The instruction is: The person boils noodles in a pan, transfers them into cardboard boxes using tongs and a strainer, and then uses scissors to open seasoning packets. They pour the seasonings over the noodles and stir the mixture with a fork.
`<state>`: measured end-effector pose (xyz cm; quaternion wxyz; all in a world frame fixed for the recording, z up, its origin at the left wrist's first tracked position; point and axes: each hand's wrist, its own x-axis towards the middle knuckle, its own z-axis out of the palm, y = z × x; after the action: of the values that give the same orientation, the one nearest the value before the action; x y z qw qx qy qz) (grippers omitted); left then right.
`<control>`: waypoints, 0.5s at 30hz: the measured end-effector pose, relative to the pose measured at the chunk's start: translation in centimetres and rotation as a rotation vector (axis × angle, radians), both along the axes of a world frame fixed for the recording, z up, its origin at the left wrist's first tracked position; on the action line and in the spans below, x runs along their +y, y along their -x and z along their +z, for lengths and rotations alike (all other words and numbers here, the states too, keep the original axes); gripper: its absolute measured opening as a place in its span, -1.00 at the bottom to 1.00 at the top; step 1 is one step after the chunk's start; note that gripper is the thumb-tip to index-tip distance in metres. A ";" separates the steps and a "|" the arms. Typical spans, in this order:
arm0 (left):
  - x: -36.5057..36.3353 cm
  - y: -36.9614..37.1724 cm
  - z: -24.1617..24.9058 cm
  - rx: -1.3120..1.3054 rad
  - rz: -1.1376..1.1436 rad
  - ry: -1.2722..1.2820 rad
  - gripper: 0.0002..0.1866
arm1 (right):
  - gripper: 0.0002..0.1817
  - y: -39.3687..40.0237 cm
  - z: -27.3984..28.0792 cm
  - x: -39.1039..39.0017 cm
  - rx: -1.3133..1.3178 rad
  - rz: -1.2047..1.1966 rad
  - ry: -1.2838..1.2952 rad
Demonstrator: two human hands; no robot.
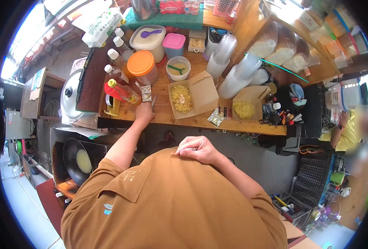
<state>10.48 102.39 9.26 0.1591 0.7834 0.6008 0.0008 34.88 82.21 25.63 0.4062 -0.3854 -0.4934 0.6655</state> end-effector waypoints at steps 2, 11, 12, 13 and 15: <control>-0.7 1.3 1.8 -0.130 -0.003 0.160 -0.79 | -0.86 -0.5 -1.0 -0.6 0.006 -0.106 -0.051; -14.0 5.4 13.6 -0.985 0.035 1.081 -0.38 | -0.77 -4.0 -1.3 -1.2 0.853 -0.714 0.384; -14.0 4.6 15.2 -1.037 -0.018 1.069 -0.21 | -0.79 -4.3 -1.4 -0.9 0.840 -0.751 0.377; -13.9 4.0 16.3 -1.032 -0.038 1.067 -0.21 | -0.79 -4.5 -1.4 -0.5 0.843 -0.761 0.360; -13.9 3.0 17.6 -0.927 -0.069 1.099 -0.10 | -0.82 -5.0 -1.0 0.3 0.732 -0.767 0.345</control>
<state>7.47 88.49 26.91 0.7689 0.5278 0.3600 0.0257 39.88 82.49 24.64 0.6953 -0.3420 -0.0281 0.6315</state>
